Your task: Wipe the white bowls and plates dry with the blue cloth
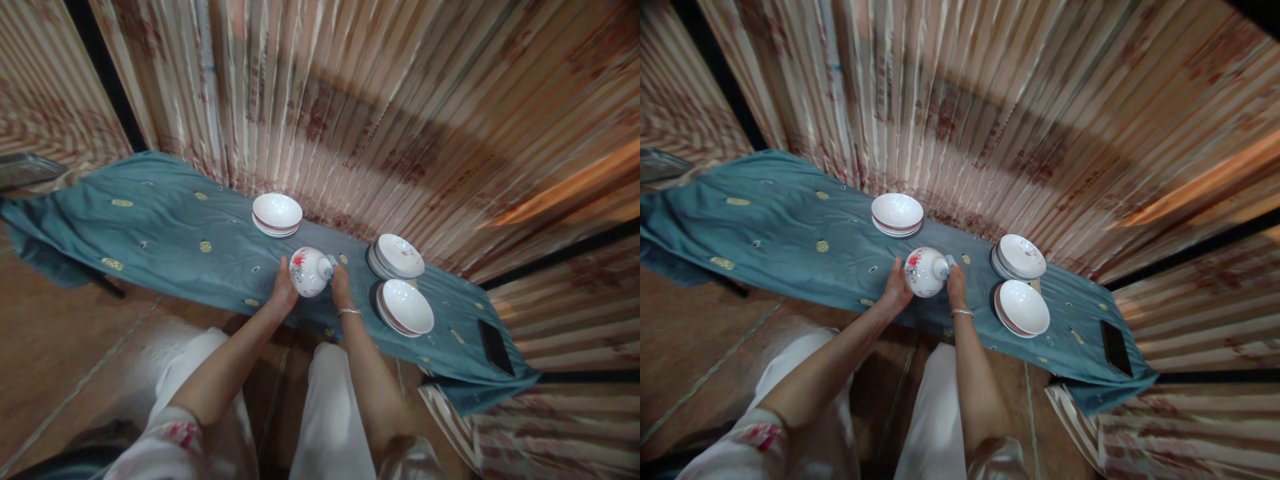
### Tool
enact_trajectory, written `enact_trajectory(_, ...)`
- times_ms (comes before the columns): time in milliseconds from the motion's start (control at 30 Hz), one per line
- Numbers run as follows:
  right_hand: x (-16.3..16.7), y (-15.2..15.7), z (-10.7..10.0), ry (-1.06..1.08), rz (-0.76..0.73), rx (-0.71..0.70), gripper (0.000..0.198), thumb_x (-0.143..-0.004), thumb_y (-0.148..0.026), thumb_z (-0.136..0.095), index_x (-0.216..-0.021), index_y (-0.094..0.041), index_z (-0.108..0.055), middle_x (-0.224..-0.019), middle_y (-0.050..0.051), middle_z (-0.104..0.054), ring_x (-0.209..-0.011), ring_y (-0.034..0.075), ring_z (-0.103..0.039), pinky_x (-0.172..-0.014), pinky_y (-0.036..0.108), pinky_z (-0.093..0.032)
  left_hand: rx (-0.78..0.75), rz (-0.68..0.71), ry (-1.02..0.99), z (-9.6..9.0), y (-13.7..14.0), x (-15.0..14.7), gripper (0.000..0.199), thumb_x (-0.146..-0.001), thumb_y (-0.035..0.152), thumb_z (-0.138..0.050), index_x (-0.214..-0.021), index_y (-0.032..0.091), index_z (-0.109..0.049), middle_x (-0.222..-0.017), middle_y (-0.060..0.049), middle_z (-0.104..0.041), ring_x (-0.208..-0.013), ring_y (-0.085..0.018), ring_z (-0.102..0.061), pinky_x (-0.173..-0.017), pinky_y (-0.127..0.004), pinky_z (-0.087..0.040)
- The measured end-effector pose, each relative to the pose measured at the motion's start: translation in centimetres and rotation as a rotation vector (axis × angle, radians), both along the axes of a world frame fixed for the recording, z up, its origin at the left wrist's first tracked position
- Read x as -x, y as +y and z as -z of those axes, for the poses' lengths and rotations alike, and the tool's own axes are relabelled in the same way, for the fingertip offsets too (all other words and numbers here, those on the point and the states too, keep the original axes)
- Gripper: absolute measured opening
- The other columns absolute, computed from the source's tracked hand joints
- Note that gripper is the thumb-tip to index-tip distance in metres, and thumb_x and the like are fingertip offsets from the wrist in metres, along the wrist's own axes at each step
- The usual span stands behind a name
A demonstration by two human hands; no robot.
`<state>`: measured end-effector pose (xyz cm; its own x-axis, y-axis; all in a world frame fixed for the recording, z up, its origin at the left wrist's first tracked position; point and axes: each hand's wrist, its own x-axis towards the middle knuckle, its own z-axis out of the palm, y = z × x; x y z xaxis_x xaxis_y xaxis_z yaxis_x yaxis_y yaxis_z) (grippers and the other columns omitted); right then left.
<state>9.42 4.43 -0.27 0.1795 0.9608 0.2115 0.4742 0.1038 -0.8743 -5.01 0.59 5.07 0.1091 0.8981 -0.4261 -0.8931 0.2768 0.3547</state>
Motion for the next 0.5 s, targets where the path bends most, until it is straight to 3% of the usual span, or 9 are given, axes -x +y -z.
enact_trajectory(100, 0.6, -1.2, 0.4, 0.129, 0.081, 0.061, 0.031, -0.092, -0.025, -0.031, -0.091, -0.018, -0.061, -0.076, 0.003, -0.061, -0.071, 0.018, -0.054, -0.069, 0.031, -0.050, 0.017, -0.016, -0.020, 0.1, 0.1, 0.0, 0.058, -0.103, 0.046, -0.025, -0.128, 0.009, -0.063, -0.102, -0.012, -0.078, -0.103, -0.026, -0.073, -0.098, -0.037, -0.054)
enact_trajectory(300, 1.4, -2.7, 2.0, 0.131, 0.204, 0.021, 0.033, -0.095, -0.034, -0.029, -0.095, -0.019, -0.058, -0.080, 0.001, -0.061, -0.076, 0.016, -0.055, -0.076, 0.029, -0.049, 0.100, -0.093, 0.007, 0.5, 0.7, -0.2, 0.043, -0.103, 0.032, -0.032, -0.125, 0.012, -0.064, -0.095, -0.009, -0.079, -0.101, -0.023, -0.073, -0.100, -0.037, -0.054)
enact_trajectory(500, 1.8, -3.9, 4.2, -0.029, 0.180, -0.115, 0.048, -0.098, -0.040, -0.021, -0.123, -0.016, -0.054, -0.109, 0.012, -0.068, -0.101, 0.024, -0.062, -0.090, 0.039, -0.049, 0.149, -0.126, -0.001, 0.8, 1.2, -0.4, 0.035, -0.102, 0.021, -0.037, -0.119, 0.012, -0.066, -0.099, -0.008, -0.078, -0.098, -0.018, -0.073, -0.099, -0.032, -0.054)
